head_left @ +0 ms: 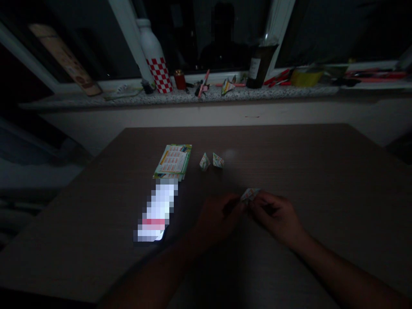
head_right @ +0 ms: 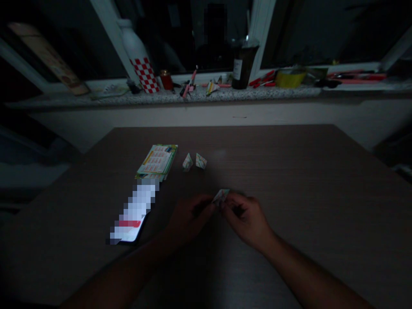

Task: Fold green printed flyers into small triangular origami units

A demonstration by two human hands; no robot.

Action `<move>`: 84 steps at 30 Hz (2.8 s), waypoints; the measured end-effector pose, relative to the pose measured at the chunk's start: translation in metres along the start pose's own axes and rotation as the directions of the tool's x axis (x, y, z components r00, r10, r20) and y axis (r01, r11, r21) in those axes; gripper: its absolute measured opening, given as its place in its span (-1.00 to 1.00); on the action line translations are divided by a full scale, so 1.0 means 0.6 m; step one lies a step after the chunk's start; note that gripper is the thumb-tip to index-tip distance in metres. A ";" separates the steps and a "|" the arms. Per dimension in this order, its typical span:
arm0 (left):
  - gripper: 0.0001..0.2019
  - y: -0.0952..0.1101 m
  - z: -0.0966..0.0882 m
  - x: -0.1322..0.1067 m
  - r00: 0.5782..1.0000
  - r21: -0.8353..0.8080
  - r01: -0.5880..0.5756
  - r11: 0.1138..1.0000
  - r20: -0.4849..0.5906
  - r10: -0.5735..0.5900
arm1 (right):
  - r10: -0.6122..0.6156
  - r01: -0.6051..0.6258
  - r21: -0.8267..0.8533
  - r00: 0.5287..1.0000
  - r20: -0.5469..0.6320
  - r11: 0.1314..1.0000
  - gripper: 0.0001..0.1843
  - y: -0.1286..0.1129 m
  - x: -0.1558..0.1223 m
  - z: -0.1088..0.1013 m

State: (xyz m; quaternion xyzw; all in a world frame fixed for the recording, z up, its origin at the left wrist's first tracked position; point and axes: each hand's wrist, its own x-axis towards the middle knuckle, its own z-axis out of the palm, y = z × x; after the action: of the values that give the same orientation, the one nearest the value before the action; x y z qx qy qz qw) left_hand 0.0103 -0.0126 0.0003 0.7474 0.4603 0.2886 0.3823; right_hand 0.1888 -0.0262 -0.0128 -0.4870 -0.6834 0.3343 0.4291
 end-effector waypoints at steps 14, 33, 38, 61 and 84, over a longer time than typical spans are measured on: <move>-0.76 -0.006 0.021 0.013 0.991 0.085 0.117 0.989 -0.071 -0.111 | -0.019 0.003 -0.240 0.998 -0.062 0.971 -0.81 0.003 0.006 0.019; -0.86 -0.022 0.025 0.030 0.929 -0.895 0.290 0.339 0.179 -0.324 | -0.173 0.159 -0.150 0.981 -0.085 0.976 -0.70 -0.004 0.001 0.011; -0.84 -0.025 0.025 0.030 0.924 -0.901 0.296 0.316 0.186 -0.334 | -0.311 0.308 -0.191 0.950 0.015 0.932 -0.68 -0.011 0.004 0.006; -0.80 -0.025 0.024 0.030 0.904 -0.857 0.302 0.419 0.118 -0.410 | -0.318 0.326 -0.236 0.945 0.070 0.916 -0.73 -0.010 0.023 0.003; -0.66 -0.037 -0.003 0.029 0.919 -0.796 0.236 0.558 -0.004 -0.395 | 0.048 0.049 -0.203 0.893 0.448 0.978 -0.70 0.041 0.307 0.012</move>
State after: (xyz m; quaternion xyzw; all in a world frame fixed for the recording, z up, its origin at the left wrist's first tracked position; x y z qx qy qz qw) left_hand 0.0058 0.0102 -0.0162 0.3807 0.4479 0.4530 0.6702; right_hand 0.1625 0.1562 0.0110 -0.4383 -0.7956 0.3643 0.2057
